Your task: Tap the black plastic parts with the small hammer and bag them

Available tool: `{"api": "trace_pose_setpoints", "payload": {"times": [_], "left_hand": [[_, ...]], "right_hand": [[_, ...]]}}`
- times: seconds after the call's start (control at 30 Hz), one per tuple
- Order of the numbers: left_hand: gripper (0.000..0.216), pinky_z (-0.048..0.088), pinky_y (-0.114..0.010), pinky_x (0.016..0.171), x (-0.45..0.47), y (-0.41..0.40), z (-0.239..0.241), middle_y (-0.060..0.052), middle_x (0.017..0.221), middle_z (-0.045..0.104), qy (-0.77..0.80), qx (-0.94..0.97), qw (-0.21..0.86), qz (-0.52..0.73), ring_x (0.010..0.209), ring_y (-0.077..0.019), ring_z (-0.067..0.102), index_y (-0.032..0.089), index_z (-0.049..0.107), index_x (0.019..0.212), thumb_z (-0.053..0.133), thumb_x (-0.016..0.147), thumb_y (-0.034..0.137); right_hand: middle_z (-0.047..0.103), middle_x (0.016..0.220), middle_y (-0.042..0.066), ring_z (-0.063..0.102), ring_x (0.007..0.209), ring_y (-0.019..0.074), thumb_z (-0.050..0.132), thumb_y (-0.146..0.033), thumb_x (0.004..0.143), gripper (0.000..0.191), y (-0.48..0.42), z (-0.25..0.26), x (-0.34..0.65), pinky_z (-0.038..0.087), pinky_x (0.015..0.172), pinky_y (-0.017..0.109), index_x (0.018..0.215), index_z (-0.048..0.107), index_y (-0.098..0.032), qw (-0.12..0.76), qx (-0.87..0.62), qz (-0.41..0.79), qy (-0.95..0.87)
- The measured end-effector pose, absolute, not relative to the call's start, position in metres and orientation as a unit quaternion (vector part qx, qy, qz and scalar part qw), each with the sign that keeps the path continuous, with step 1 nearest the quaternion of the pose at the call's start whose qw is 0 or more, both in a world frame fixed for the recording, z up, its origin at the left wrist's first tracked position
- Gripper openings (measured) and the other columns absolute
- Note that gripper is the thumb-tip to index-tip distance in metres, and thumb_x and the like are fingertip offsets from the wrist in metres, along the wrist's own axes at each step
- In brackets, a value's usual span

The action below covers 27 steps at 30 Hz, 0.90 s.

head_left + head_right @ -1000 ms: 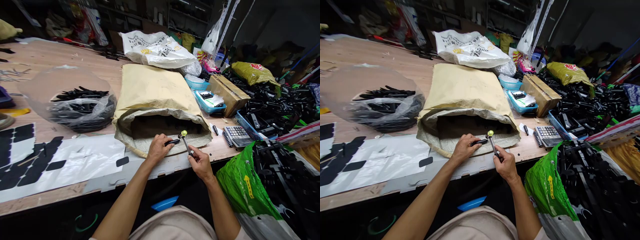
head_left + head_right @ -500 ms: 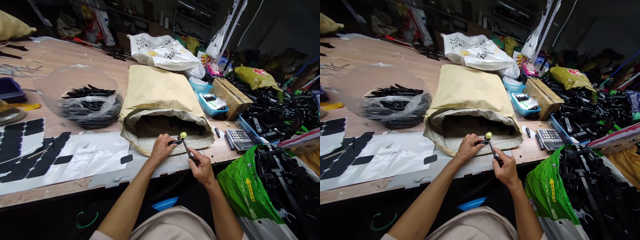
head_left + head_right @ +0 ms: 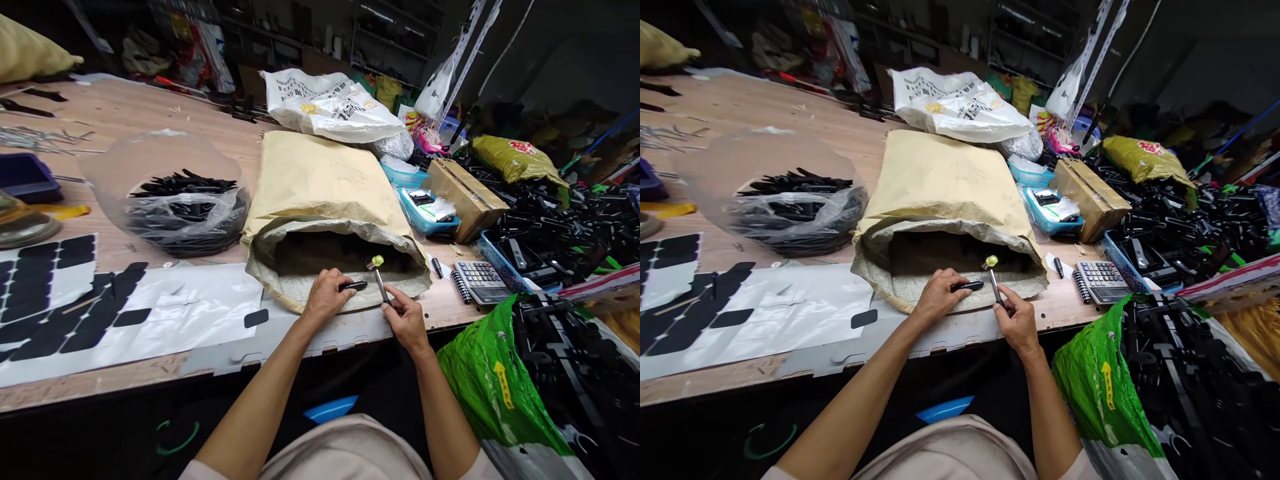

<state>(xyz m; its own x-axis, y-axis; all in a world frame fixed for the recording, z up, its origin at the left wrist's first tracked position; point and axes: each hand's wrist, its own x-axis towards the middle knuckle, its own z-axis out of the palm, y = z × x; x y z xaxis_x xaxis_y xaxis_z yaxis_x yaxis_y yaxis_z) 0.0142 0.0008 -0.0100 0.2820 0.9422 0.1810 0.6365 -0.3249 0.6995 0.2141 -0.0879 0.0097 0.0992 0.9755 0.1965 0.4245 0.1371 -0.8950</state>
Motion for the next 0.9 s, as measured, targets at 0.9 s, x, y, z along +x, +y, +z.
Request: {"api": "trace_pose_setpoints", "payload": {"times": [0.9], "left_hand": [[0.039,0.045,-0.04,0.095,-0.028,-0.137,-0.092,-0.011,0.122,0.07,0.662,0.614,0.427,-0.042,0.118,-0.0326,0.062,0.026,0.069,0.121,0.048,0.091,0.039]], "right_hand": [[0.041,0.058,-0.008,0.051,0.055,0.0115,0.063,-0.028,0.084,0.045,-0.08,-0.011,0.222,0.045,0.059,0.026,0.126,0.065,-0.013,0.527,-0.54,0.386,-0.531]]}}
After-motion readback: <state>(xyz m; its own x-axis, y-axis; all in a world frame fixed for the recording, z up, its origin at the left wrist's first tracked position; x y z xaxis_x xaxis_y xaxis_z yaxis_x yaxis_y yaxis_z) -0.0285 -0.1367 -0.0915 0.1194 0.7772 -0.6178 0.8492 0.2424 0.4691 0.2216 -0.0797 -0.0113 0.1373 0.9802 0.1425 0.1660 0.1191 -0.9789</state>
